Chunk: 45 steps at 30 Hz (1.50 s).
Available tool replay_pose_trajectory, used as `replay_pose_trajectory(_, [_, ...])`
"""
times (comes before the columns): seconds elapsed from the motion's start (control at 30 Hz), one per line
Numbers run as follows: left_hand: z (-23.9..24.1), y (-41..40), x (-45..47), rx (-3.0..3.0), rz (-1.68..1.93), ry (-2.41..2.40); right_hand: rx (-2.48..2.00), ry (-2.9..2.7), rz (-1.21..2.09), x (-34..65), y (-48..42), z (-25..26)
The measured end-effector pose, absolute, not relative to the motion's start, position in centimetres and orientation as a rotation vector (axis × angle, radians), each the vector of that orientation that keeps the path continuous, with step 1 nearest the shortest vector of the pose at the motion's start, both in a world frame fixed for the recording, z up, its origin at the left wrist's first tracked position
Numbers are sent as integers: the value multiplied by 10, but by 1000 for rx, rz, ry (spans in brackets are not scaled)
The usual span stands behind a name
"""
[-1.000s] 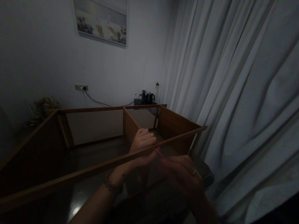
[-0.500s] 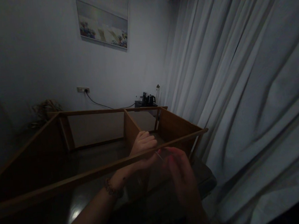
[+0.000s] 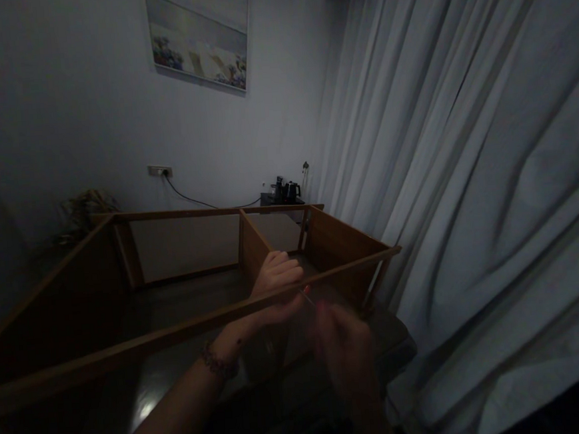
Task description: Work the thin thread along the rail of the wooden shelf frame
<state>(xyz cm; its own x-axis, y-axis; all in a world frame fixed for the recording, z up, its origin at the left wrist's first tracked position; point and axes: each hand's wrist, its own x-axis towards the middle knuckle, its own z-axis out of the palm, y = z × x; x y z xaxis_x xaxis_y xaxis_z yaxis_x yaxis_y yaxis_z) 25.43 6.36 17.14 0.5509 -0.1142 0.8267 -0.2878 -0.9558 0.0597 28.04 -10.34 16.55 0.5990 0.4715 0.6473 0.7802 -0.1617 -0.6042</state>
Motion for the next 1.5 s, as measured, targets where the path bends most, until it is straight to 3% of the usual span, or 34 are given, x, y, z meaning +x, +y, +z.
replay_pose_trajectory(0.1, [171,63,256,2577,1407,-348,-1689,-883,132,278,-97,161])
replay_pose_trajectory(0.17, [171,63,256,2576,1424,-340,-1651,-909,148,281,-98,161])
replay_pose_trajectory(0.37, [170,64,255,2586,1414,-339,-1741,-1228,-738,298,-116,167])
replay_pose_trajectory(0.47, [171,64,255,2575,1434,-361,-1788,-1319,-1025,302,-120,173])
replay_pose_trajectory(0.73, [174,63,252,2575,1400,-369,-1910,-1387,-934,289,-109,174])
replay_pose_trajectory(1.13, [172,63,253,2584,1385,-333,-1865,-1341,-1297,291,-106,168])
replay_pose_trajectory(1.33, [170,65,255,2562,1396,-340,-1841,-1135,-1199,281,-97,162])
replay_pose_trajectory(1.5, [171,64,254,2609,1327,-306,-1783,-1088,-730,279,-97,156])
